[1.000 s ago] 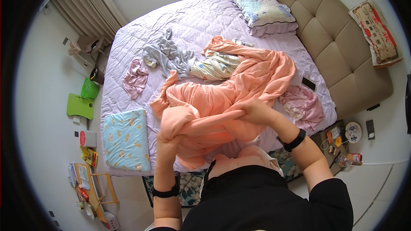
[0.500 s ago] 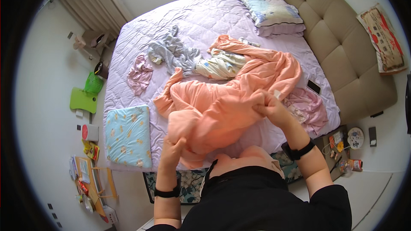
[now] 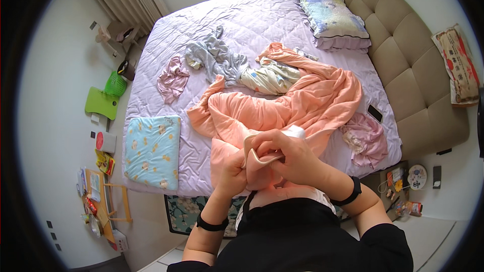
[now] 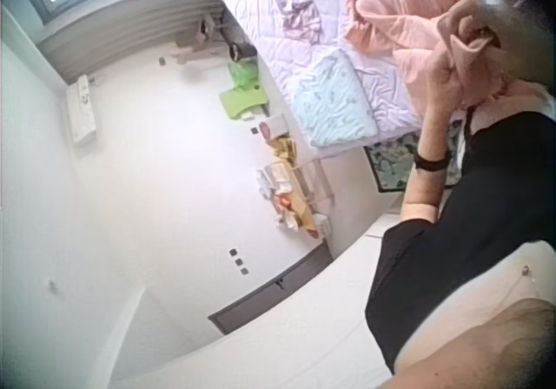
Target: The person folds a light blue patterned blanket on a bed, then folds a pink blanket. The person smooths and aligns the edges of each item before folding them into compact rectangles.
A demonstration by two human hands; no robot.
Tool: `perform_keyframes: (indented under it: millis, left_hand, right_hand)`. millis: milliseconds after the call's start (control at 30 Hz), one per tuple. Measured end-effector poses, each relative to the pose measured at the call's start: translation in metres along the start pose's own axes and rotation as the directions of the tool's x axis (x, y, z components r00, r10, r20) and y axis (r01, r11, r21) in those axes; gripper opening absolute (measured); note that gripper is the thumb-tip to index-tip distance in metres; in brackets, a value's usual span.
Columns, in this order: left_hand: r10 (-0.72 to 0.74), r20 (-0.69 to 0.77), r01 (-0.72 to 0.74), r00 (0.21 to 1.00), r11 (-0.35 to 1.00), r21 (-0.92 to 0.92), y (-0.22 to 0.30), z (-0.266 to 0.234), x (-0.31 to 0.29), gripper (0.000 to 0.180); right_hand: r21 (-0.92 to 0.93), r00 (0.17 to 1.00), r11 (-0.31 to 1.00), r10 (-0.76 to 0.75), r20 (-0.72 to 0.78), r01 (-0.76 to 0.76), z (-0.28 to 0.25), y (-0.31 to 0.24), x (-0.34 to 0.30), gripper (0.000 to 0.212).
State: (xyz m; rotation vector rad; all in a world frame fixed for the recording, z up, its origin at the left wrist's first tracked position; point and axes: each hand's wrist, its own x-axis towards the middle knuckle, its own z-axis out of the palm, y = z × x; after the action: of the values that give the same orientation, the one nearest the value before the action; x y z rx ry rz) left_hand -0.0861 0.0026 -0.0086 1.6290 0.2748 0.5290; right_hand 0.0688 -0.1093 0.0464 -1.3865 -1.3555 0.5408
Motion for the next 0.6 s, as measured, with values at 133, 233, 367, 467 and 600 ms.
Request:
perform_keyframes:
  millis: [133,233,367,467,600]
  left_hand:
    - [0.026,0.022,-0.027,0.999,0.999,0.027,-0.002,-0.003,-0.002,0.023]
    - [-0.041,0.002,0.041,0.999,0.999,0.0,0.001,-0.004,-0.006,0.022]
    - [-0.223,-0.084,0.186,0.971,0.929,-0.319,-0.004,0.007,-0.009,0.025]
    - [-0.285,-0.074,0.195,0.956,0.802,-0.565,0.012,0.017,-0.003,0.032]
    - [-0.255,-0.036,0.137,0.966,0.627,-0.767,0.032,0.026,-0.004,0.041]
  right_hand:
    - [0.044,0.999,0.999,-0.023,-0.03,0.024,0.0,0.004,-0.002,0.031]
    - [0.036,1.0,0.999,-0.001,-0.006,0.001,0.0,0.001,-0.001,0.029]
    - [-0.01,0.978,0.999,-0.051,-0.203,0.05,0.016,0.007,-0.005,0.029]
    - [0.01,0.962,0.999,0.045,-0.268,-0.043,0.024,0.005,-0.01,0.027]
    - [-0.003,0.946,0.996,0.087,-0.312,-0.093,0.028,0.013,-0.014,0.025]
